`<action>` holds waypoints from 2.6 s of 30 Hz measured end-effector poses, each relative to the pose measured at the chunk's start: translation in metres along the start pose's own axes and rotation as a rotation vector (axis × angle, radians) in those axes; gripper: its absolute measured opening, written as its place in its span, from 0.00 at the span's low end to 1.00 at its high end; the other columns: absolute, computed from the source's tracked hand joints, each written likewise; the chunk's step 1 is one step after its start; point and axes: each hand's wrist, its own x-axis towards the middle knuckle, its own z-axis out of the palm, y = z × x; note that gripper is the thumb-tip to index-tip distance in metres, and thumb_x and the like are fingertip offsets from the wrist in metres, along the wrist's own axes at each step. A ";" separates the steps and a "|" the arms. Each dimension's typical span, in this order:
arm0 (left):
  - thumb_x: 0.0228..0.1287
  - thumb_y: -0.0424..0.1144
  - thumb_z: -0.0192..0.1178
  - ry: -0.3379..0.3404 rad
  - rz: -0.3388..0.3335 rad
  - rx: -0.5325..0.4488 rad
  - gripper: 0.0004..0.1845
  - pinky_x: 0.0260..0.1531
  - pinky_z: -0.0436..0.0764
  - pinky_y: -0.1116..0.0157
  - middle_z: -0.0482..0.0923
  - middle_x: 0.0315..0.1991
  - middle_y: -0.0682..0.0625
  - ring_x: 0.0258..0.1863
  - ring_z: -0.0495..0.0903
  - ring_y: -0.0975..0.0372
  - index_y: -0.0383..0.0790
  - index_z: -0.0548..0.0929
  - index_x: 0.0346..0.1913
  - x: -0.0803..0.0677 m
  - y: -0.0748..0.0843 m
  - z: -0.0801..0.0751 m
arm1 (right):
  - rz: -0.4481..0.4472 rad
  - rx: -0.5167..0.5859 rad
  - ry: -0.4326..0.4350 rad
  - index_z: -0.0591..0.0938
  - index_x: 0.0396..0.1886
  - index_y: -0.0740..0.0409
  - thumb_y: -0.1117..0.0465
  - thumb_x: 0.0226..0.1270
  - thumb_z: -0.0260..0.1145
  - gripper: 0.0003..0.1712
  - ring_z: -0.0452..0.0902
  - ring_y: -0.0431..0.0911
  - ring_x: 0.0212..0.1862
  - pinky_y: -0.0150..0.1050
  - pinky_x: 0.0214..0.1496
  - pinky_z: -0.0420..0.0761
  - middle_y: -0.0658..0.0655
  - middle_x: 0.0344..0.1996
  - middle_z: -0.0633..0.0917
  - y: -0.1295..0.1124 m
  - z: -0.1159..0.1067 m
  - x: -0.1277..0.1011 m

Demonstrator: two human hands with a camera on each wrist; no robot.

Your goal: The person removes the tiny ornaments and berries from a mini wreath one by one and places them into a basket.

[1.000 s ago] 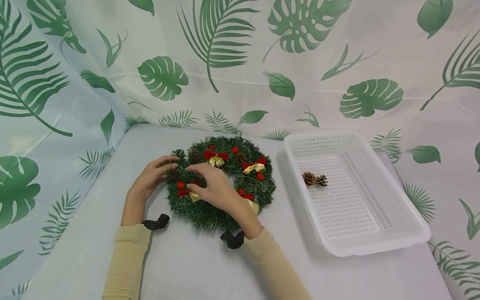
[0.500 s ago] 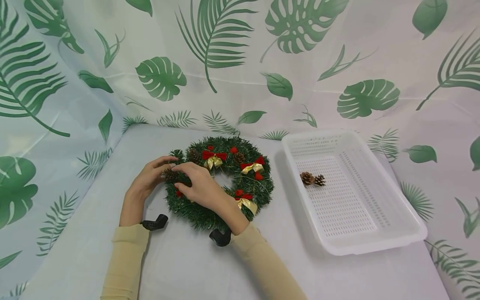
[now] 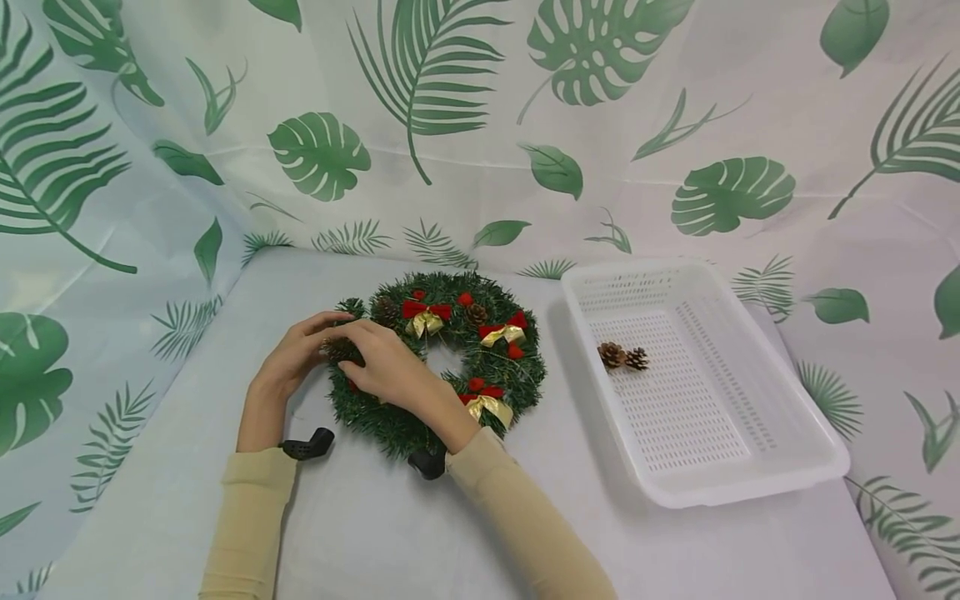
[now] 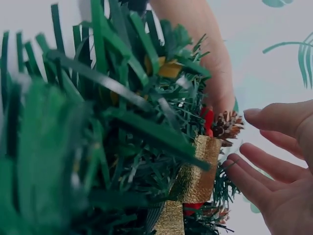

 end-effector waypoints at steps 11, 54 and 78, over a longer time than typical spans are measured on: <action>0.80 0.48 0.55 0.000 -0.008 -0.002 0.26 0.64 0.69 0.46 0.66 0.75 0.42 0.71 0.67 0.47 0.40 0.72 0.73 0.000 0.000 0.003 | 0.085 -0.102 -0.107 0.74 0.70 0.61 0.62 0.74 0.67 0.27 0.78 0.55 0.65 0.44 0.63 0.80 0.65 0.67 0.77 0.000 0.004 0.010; 0.82 0.41 0.47 0.002 -0.015 0.002 0.25 0.70 0.65 0.39 0.62 0.77 0.38 0.74 0.63 0.45 0.36 0.68 0.75 -0.003 0.003 0.005 | -0.003 -0.001 0.122 0.80 0.63 0.63 0.66 0.72 0.69 0.21 0.84 0.50 0.55 0.36 0.56 0.83 0.61 0.58 0.85 0.001 0.003 0.006; 0.77 0.46 0.59 0.020 -0.021 0.058 0.26 0.72 0.61 0.37 0.59 0.79 0.45 0.77 0.61 0.45 0.41 0.74 0.72 -0.005 0.009 0.003 | 0.118 0.064 0.273 0.83 0.60 0.63 0.68 0.68 0.72 0.21 0.88 0.52 0.50 0.39 0.48 0.88 0.61 0.54 0.88 0.028 -0.046 -0.070</action>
